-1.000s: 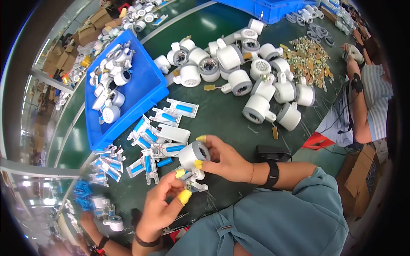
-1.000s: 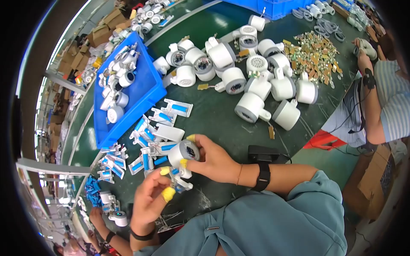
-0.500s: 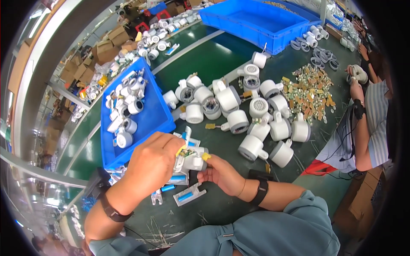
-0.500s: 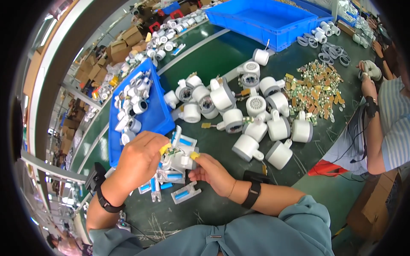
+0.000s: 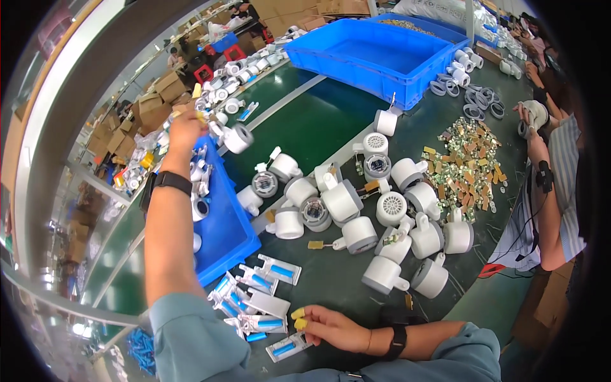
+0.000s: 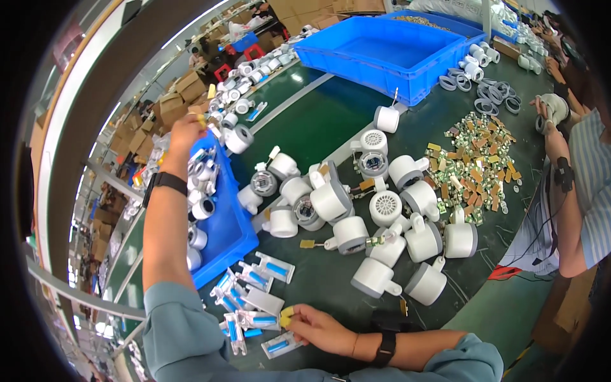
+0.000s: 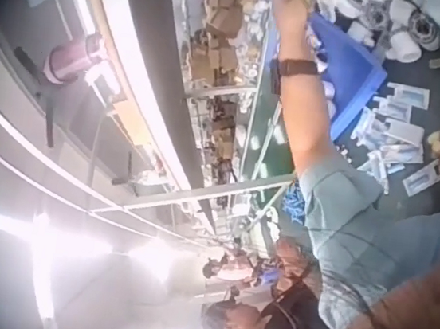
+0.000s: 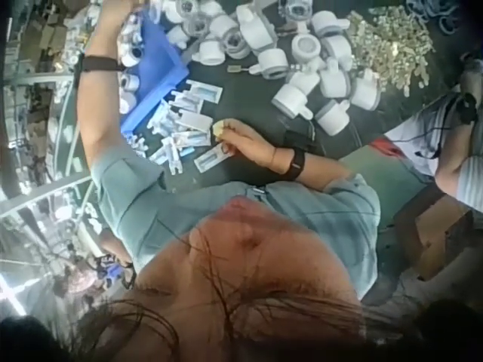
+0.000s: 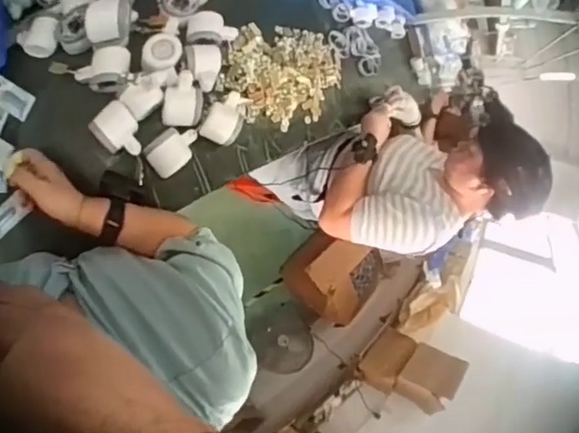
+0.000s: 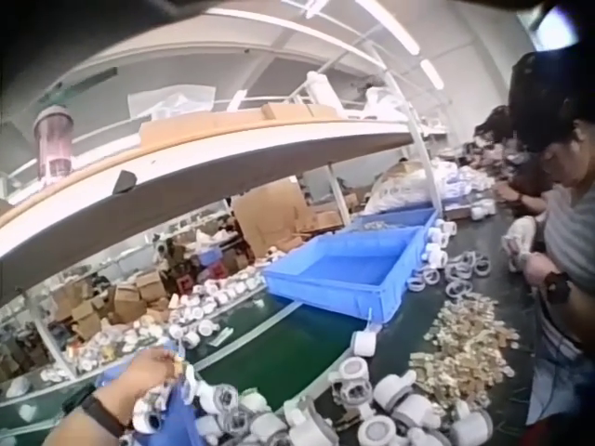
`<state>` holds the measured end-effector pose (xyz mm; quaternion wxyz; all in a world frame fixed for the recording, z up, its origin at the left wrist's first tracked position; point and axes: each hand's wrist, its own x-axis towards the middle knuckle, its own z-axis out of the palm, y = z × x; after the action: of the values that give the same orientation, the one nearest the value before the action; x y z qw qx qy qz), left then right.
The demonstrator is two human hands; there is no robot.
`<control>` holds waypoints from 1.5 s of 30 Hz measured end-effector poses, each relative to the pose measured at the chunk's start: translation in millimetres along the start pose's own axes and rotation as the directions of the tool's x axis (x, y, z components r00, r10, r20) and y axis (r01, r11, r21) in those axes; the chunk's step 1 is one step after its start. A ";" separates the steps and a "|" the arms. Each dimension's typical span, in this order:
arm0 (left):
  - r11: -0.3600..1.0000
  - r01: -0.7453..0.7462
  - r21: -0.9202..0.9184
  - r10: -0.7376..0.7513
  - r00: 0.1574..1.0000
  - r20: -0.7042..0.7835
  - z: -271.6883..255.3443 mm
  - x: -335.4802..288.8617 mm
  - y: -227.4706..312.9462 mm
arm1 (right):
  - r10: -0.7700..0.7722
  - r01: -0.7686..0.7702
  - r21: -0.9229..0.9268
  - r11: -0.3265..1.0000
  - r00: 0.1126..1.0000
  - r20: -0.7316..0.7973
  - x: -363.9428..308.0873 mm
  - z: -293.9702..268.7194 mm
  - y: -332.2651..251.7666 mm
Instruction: Assembling plastic electronic housings by connecting internal wiring harnesses and snapping internal components together.
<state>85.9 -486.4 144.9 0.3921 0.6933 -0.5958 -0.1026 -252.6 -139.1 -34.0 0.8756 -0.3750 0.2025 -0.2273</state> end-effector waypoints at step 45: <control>0.917 0.318 -0.242 -0.063 0.713 0.698 155.4 -164.9 44.4 | -0.013 0.035 -0.320 0.947 0.998 0.069 3.6 -5.9 16.2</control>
<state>-86.3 -401.6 16.5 0.2504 0.5867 -0.5933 -0.4910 -248.8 -134.4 -50.6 0.8063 -0.5222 0.2033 -0.1895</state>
